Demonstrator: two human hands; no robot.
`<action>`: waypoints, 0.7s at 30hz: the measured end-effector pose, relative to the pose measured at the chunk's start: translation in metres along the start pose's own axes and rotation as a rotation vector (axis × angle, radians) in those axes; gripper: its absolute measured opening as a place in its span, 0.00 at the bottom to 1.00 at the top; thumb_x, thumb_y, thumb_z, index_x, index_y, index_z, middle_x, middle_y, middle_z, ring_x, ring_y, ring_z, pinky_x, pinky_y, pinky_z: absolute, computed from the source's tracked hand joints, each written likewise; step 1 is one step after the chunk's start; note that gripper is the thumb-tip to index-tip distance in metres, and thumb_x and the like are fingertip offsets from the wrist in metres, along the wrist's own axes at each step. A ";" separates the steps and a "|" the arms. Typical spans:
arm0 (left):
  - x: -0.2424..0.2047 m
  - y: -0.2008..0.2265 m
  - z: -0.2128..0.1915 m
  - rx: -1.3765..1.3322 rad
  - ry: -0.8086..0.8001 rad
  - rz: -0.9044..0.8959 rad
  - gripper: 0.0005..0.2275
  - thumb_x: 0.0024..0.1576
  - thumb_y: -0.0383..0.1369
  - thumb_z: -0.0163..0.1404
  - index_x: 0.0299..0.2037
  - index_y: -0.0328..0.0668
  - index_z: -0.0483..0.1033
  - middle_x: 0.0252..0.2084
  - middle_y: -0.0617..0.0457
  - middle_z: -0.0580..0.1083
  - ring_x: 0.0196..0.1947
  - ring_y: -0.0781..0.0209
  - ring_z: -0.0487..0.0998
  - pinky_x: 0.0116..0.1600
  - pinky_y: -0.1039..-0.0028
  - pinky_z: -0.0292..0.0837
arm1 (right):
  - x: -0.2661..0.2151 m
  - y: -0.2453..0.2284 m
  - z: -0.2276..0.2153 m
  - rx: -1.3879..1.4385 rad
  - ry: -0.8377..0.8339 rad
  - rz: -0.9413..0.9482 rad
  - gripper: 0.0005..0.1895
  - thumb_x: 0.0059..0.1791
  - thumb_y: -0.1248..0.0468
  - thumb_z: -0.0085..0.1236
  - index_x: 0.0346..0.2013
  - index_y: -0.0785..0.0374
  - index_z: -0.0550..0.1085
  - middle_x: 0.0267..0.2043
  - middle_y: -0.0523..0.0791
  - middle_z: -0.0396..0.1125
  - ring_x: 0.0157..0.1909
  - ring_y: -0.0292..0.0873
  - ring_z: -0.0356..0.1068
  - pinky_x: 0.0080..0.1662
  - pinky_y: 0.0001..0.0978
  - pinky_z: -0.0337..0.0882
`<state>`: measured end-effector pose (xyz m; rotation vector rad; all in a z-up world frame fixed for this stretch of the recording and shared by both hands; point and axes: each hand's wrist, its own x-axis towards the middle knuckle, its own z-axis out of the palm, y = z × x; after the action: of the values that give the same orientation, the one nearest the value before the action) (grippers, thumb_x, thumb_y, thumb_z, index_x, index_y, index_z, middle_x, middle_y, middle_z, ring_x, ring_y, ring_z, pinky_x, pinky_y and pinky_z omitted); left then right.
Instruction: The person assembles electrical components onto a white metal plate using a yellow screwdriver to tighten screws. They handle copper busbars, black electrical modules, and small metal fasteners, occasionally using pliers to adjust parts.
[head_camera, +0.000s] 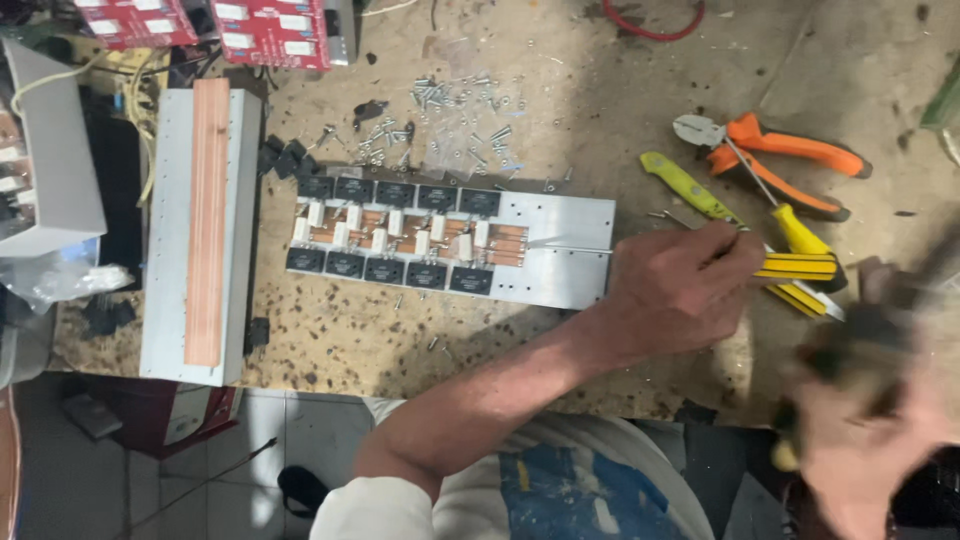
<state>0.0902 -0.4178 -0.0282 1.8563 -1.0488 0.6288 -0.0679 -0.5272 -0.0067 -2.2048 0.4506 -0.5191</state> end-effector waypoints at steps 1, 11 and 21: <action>0.000 0.001 -0.002 0.022 -0.005 0.004 0.06 0.56 0.22 0.50 0.40 0.43 0.72 0.32 0.53 0.68 0.22 0.56 0.71 0.28 0.69 0.62 | -0.011 0.017 0.006 0.126 0.173 0.147 0.23 0.51 0.78 0.63 0.56 0.72 0.63 0.49 0.55 0.66 0.47 0.46 0.67 0.54 0.37 0.69; -0.005 0.001 -0.002 0.037 -0.029 -0.036 0.03 0.60 0.27 0.51 0.38 0.45 0.69 0.32 0.52 0.67 0.23 0.51 0.70 0.27 0.63 0.61 | -0.002 -0.015 0.008 0.308 0.194 0.266 0.03 0.56 0.75 0.50 0.41 0.72 0.65 0.47 0.53 0.61 0.36 0.42 0.59 0.39 0.28 0.61; -0.015 -0.004 -0.003 0.024 -0.052 -0.071 0.05 0.59 0.26 0.52 0.35 0.46 0.69 0.30 0.52 0.67 0.24 0.48 0.73 0.27 0.61 0.61 | 0.004 -0.011 0.007 0.273 0.071 0.260 0.35 0.53 0.74 0.47 0.77 0.76 0.61 0.37 0.45 0.56 0.29 0.38 0.57 0.36 0.25 0.62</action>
<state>0.0859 -0.4078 -0.0395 1.9313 -1.0085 0.5561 -0.0593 -0.5183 -0.0010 -1.8387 0.6538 -0.4871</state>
